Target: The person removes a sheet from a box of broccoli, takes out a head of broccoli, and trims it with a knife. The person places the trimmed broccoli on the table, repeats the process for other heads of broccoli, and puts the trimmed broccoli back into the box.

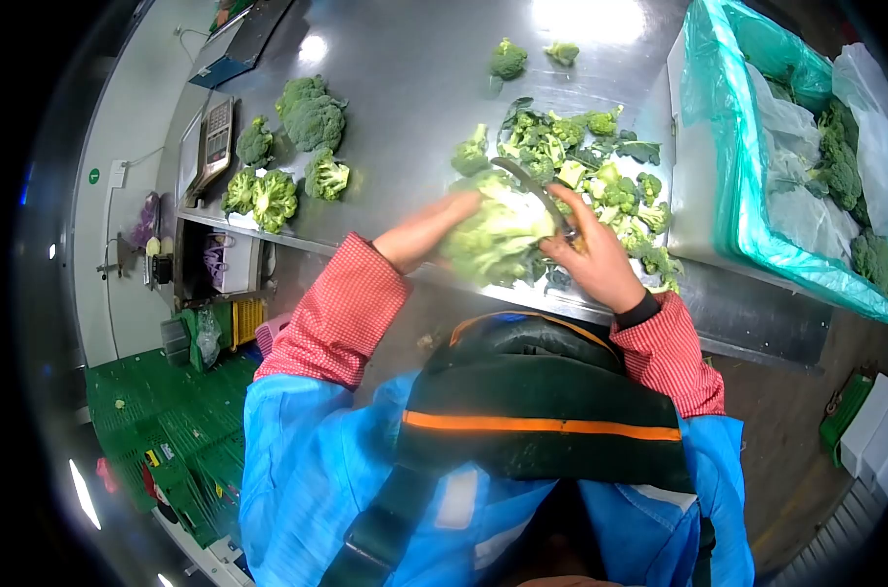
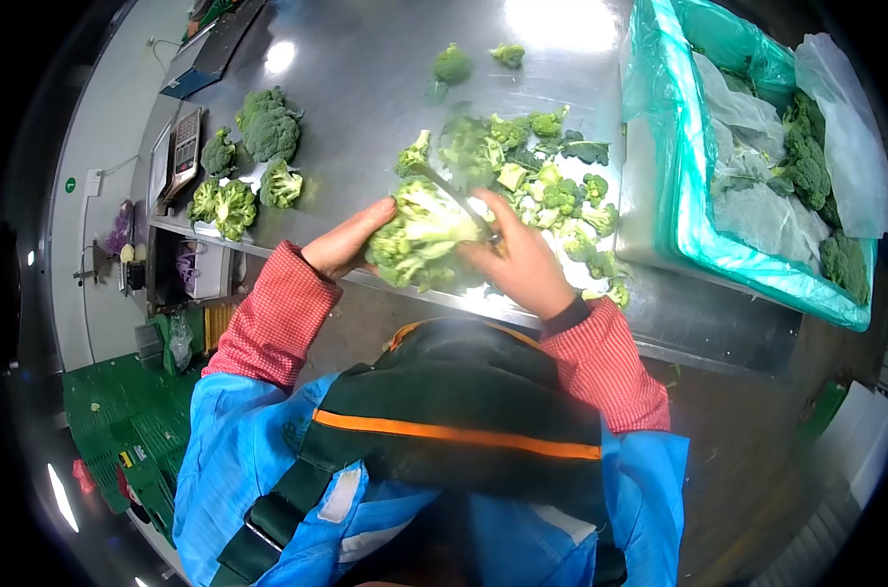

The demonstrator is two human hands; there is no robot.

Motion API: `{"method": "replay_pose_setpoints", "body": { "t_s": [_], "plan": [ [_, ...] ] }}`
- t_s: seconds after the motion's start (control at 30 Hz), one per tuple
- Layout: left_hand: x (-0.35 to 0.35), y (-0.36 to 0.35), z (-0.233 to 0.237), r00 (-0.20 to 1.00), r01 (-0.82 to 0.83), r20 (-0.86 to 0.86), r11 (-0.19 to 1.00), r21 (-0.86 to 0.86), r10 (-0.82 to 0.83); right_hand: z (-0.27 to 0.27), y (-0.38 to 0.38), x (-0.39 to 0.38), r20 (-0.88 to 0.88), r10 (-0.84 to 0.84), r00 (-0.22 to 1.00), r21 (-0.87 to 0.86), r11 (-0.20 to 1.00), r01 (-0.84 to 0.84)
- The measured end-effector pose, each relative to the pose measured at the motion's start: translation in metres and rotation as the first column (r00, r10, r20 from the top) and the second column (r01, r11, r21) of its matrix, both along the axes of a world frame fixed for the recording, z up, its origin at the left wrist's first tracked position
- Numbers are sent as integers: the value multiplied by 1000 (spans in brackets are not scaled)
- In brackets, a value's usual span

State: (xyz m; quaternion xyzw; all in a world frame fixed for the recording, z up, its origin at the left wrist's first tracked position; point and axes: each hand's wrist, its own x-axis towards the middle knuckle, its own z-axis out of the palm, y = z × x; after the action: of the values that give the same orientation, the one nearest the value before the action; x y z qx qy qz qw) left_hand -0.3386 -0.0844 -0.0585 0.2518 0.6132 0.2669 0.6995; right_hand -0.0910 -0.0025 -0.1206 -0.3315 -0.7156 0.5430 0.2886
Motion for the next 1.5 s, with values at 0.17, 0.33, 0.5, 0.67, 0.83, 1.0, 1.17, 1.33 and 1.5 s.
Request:
{"method": "replay_pose_setpoints", "body": {
  "t_s": [0.17, 0.33, 0.5, 0.67, 0.83, 1.0, 1.17, 1.33, 1.5],
  "plan": [
    [12, -10, -4, 997, 53, -71, 966, 253, -37, -7, 10, -2, -147, -9, 989, -603, 794, -82],
    [36, -15, -28, 886, 109, -432, 827, 552, 171, -20, -11, -11, -108, -155, 982, -784, 620, 11],
    [20, -9, -28, 938, -114, -254, 902, 416, 236, -16, -5, 11, 111, -53, 992, -118, 991, 66],
    [-4, 0, -1, 883, 52, -445, 910, 411, 150, 13, 1, 45, 388, -122, 913, 660, 729, -183],
    [-3, 11, 23, 851, 229, -525, 910, 346, -14, 14, 8, 39, 433, -211, 877, 789, 559, -255],
    [-6, 9, 29, 855, 175, -519, 946, 272, -8, -35, 25, 55, 499, -348, 794, 580, 815, -8],
    [-34, -14, 21, 790, 63, -591, 937, 343, 164, -17, 9, 57, 401, -293, 868, 409, 905, 117],
    [-77, -28, -6, 787, -522, -254, 826, 212, 562, -21, -15, 33, 409, -96, 907, 261, 965, -16],
    [-172, -59, -23, 455, -879, 165, 413, 237, 875, -26, -18, 55, 465, -27, 885, 201, 977, -76]
  ]
}}
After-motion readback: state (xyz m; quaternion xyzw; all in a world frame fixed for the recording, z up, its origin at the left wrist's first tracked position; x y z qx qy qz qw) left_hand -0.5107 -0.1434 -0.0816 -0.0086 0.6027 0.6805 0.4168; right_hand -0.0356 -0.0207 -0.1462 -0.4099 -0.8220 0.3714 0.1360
